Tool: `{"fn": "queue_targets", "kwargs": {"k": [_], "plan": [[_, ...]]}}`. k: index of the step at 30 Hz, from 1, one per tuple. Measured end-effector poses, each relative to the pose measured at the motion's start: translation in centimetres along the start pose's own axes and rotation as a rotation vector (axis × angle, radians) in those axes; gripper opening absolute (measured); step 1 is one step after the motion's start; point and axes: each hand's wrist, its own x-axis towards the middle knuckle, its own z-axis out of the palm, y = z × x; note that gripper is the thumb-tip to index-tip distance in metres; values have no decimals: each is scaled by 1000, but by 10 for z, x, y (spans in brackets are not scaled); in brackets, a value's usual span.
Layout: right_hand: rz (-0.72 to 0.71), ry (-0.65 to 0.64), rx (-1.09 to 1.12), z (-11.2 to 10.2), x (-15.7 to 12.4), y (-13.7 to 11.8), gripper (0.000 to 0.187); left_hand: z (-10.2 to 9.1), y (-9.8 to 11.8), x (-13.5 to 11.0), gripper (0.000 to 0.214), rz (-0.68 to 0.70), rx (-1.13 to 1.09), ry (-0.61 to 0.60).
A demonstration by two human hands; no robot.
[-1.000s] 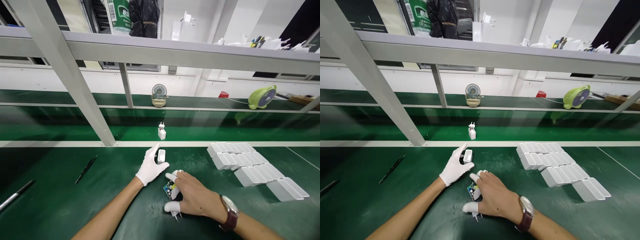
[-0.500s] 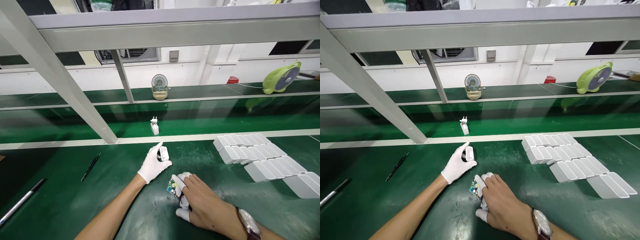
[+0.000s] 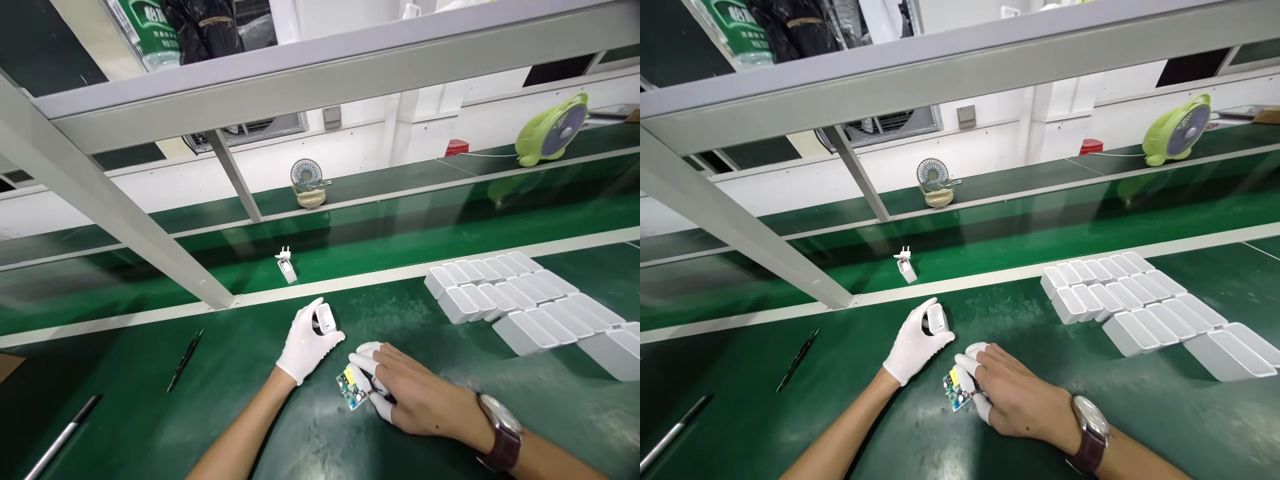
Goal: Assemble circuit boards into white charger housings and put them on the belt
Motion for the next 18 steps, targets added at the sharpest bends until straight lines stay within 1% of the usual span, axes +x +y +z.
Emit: {"fn": "queue_targets", "kwargs": {"k": [2, 5, 7, 9, 11, 14, 16, 18], "plan": [[0, 33, 33, -1, 3, 0, 58, 0, -2, -1, 75, 1, 2, 1], [29, 68, 65, -5, 8, -5, 47, 1, -6, -2, 72, 17, -28, 20], [45, 84, 69, -9, 9, -7, 41, 1, -7, -4, 72, 49, -70, 42], [52, 107, 65, -11, 10, -6, 40, 2, -6, -6, 72, 91, -104, 64], [43, 136, 52, -10, 9, -2, 43, 2, -4, -8, 71, 131, -116, 80], [23, 181, 28, -7, 9, 8, 56, 2, -3, -10, 73, 167, -114, 86], [36, 243, 14, -6, 9, 14, 64, 4, -4, -11, 74, 161, -106, 95], [45, 335, -1, -6, 10, 18, 66, 7, -7, -13, 72, 170, -89, 108]]}}
